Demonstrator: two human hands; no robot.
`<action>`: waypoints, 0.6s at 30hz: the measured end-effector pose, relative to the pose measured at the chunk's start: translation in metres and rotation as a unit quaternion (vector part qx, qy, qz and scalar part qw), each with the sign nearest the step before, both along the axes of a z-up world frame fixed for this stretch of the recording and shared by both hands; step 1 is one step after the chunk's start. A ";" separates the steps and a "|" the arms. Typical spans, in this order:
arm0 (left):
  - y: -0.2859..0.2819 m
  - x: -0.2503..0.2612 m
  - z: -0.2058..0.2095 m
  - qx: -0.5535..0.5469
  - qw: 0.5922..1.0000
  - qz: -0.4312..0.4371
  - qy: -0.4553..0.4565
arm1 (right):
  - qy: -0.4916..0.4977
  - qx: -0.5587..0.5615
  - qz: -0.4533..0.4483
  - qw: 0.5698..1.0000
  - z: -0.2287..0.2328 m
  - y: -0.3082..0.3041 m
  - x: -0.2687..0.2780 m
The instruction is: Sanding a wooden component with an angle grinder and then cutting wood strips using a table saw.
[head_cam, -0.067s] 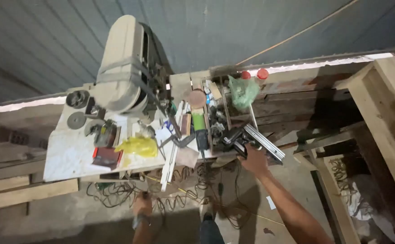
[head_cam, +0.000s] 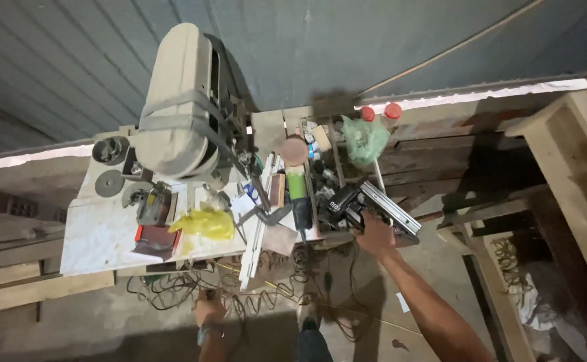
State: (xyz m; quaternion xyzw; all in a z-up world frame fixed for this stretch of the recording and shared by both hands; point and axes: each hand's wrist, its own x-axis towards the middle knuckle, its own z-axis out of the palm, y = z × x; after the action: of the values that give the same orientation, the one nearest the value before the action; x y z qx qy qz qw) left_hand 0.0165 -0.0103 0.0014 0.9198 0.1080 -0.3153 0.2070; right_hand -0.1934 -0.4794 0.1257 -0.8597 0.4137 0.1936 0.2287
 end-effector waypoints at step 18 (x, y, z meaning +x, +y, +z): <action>-0.328 -0.041 -0.004 -0.062 0.985 -0.148 -0.063 | -0.152 -0.131 -0.066 0.977 -0.118 -0.020 0.064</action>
State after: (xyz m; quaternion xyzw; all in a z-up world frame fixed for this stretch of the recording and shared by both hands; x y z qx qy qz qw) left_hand -0.0248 -0.3384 -0.0026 0.9292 -0.0626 -0.2898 0.2206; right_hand -0.1295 -0.4990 0.0074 -0.8721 0.4521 -0.0106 0.1868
